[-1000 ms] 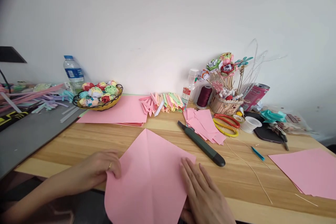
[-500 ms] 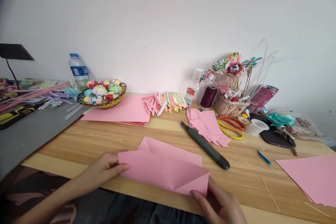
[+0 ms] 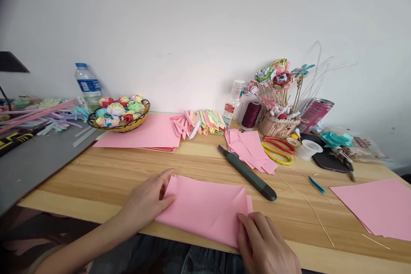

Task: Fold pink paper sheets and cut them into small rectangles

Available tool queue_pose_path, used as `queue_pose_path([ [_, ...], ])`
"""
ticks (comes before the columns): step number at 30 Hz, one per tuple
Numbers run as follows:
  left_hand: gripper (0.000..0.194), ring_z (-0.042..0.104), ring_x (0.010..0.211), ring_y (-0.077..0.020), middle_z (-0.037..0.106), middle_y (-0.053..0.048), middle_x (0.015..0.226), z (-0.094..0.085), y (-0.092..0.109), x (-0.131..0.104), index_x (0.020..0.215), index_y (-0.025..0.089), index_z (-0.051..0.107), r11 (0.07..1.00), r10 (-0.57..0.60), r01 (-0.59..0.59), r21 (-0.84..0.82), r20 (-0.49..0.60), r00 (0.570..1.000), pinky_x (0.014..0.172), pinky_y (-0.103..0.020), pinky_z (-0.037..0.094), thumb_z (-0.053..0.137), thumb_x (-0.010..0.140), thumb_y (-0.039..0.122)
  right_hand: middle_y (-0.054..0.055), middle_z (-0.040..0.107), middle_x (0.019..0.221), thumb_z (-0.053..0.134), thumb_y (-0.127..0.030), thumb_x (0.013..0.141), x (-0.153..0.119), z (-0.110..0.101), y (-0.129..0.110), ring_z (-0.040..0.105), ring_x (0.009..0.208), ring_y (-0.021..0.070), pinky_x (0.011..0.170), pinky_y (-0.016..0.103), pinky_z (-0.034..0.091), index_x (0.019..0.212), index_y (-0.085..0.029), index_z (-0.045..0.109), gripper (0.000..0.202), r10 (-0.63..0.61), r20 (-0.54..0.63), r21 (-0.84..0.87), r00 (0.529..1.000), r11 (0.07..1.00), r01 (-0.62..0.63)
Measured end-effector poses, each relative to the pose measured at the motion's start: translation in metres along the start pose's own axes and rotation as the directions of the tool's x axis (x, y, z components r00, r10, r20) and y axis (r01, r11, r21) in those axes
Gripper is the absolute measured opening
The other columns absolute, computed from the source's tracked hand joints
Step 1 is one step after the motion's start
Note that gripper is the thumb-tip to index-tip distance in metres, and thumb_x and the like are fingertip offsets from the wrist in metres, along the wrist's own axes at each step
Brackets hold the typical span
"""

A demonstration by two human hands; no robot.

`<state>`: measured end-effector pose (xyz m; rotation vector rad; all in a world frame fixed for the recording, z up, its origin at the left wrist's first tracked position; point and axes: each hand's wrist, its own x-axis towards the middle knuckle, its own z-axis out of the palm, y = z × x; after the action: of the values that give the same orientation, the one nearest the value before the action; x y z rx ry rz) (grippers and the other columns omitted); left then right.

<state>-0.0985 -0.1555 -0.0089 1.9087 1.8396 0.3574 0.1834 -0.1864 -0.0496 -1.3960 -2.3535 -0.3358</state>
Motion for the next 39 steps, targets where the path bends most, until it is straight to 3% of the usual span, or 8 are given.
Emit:
queue_pose_path([
  [5,0.062,0.044,0.115,-0.0239,0.044,-0.007,0.129,-0.004,-0.009,0.014,0.13,0.022,0.039,0.998,0.049,-0.05,0.029,0.035,0.998,0.09,-0.032,0.036,0.055,0.07,0.03,0.008,0.06,0.09,0.043,-0.029,0.087,0.002,-0.002,-0.001,0.06,0.081,0.0175,0.067,0.026,0.05,0.094,-0.019,0.057,0.019,-0.012,-0.052,0.076,0.999,0.997,0.016],
  [9,0.04,0.052,0.1,-0.0225,0.057,-0.003,0.107,-0.015,-0.005,0.027,0.105,0.023,0.055,0.992,0.11,-0.118,0.047,0.151,0.982,0.078,-0.029,0.038,0.061,0.065,0.028,0.007,0.059,0.089,0.044,-0.03,0.087,0.006,-0.002,0.002,0.059,0.082,0.017,0.068,0.026,0.05,0.092,-0.02,0.057,0.017,-0.001,-0.105,0.135,0.994,0.991,0.015],
  [14,0.016,0.051,0.087,-0.02,0.057,-0.001,0.087,-0.021,0.002,0.035,0.075,0.02,0.055,0.974,0.221,-0.225,0.001,0.204,0.954,0.066,-0.025,0.035,0.064,0.063,0.026,0.005,0.061,0.095,0.048,-0.03,0.085,0.004,0.002,0.012,0.061,0.086,0.0156,0.071,0.023,0.051,0.101,-0.025,0.056,0.019,0.012,-0.105,0.209,0.994,0.978,0.01],
  [19,0.018,0.054,0.074,-0.0157,0.062,0.0,0.083,-0.015,-0.006,0.04,0.082,0.019,0.059,0.927,0.247,-0.167,-0.334,0.211,0.946,0.061,-0.023,0.037,0.059,0.064,0.018,0.009,0.059,0.114,0.047,-0.042,0.083,0.004,0.006,0.029,0.061,0.097,0.0211,0.076,0.031,0.052,0.12,-0.024,0.045,0.042,0.333,0.059,0.336,0.941,0.881,-0.333],
  [24,0.018,0.057,0.07,-0.017,0.067,-0.004,0.08,-0.029,-0.002,0.049,0.079,0.015,0.067,0.804,0.244,-0.172,-0.568,0.052,0.968,0.063,-0.024,0.041,0.062,0.064,0.023,0.014,0.059,0.115,0.051,-0.06,0.074,0.048,-0.013,0.052,0.06,0.098,0.0273,0.08,0.04,0.05,0.126,-0.02,0.043,0.066,0.481,0.172,0.522,0.86,0.696,-0.494],
  [29,0.019,0.055,0.063,-0.0148,0.063,-0.002,0.067,-0.054,0.013,0.07,0.069,0.013,0.066,0.666,0.192,-0.262,-0.698,-0.179,0.965,0.059,-0.023,0.041,0.069,0.058,0.028,0.011,0.059,0.117,0.054,-0.06,0.072,0.116,-0.035,0.061,0.055,0.106,0.0294,0.084,0.04,0.048,0.13,-0.024,0.043,0.068,0.281,0.315,0.744,0.907,0.52,-0.419],
  [34,0.026,0.056,0.066,-0.0148,0.065,-0.003,0.074,-0.063,0.017,0.092,0.075,0.012,0.065,0.558,0.15,-0.341,-0.756,-0.312,0.938,0.061,-0.024,0.043,0.071,0.058,0.03,0.009,0.055,0.124,0.058,-0.056,0.072,0.157,-0.036,0.061,0.051,0.112,0.0263,0.092,0.039,0.042,0.125,-0.022,0.048,0.064,0.217,0.269,0.908,0.938,0.268,-0.323],
  [39,0.025,0.059,0.066,-0.0161,0.066,-0.004,0.072,-0.05,0.011,0.112,0.074,0.012,0.065,0.569,0.142,-0.373,-0.733,-0.359,0.923,0.061,-0.025,0.045,0.071,0.056,0.029,0.011,0.067,0.102,0.065,-0.058,0.062,0.169,-0.026,0.067,0.059,0.096,0.0285,0.083,0.039,0.045,0.1,-0.015,0.062,0.057,0.326,0.311,0.869,0.893,0.284,-0.406],
])
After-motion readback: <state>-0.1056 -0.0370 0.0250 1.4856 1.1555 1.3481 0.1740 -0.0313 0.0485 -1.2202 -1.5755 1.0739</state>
